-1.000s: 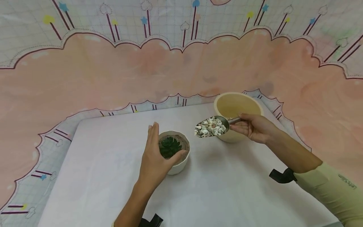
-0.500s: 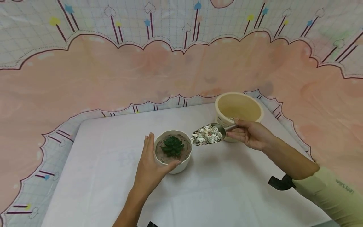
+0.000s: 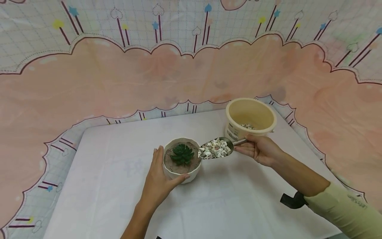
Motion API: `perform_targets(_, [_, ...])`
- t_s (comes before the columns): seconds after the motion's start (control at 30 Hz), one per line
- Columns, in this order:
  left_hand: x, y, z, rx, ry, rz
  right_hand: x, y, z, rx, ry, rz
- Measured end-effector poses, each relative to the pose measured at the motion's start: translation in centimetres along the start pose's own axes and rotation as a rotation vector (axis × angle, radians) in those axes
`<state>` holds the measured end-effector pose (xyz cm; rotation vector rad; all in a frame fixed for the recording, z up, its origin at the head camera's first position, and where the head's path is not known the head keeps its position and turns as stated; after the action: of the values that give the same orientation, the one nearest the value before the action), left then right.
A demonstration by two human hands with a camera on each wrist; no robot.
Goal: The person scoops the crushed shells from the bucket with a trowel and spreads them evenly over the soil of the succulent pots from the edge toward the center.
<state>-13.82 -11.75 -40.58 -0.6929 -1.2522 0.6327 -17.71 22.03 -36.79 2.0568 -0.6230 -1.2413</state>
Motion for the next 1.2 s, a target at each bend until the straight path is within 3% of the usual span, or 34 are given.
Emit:
perform_targets(0.4, [-0.2, 0.5, 0.3, 0.005, -0.016, 0.006, 0.9, -1.3, 1.5, 0.056, -0.029, -0.036])
perform_targets(0.93, [-0.3, 0.6, 0.2, -0.029, -0.059, 0.022, 1.0, -1.3, 2.0, 0.049, -0.032, -0.011])
perform_targets(1.2, [-0.3, 0.5, 0.3, -0.024, -0.053, 0.028, 0.6, -0.8, 1.7, 0.025, -0.092, -0.088])
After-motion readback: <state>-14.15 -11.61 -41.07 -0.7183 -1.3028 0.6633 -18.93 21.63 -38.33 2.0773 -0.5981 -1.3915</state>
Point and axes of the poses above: each hand's wrist, its own z-axis towards the middle knuckle, its own y-axis out of the palm, x = y × z, the point moved 5 cm from there along z, towards the middle knuckle, and after that the axes turned 12 degrees about z, right-handed, at the moved point
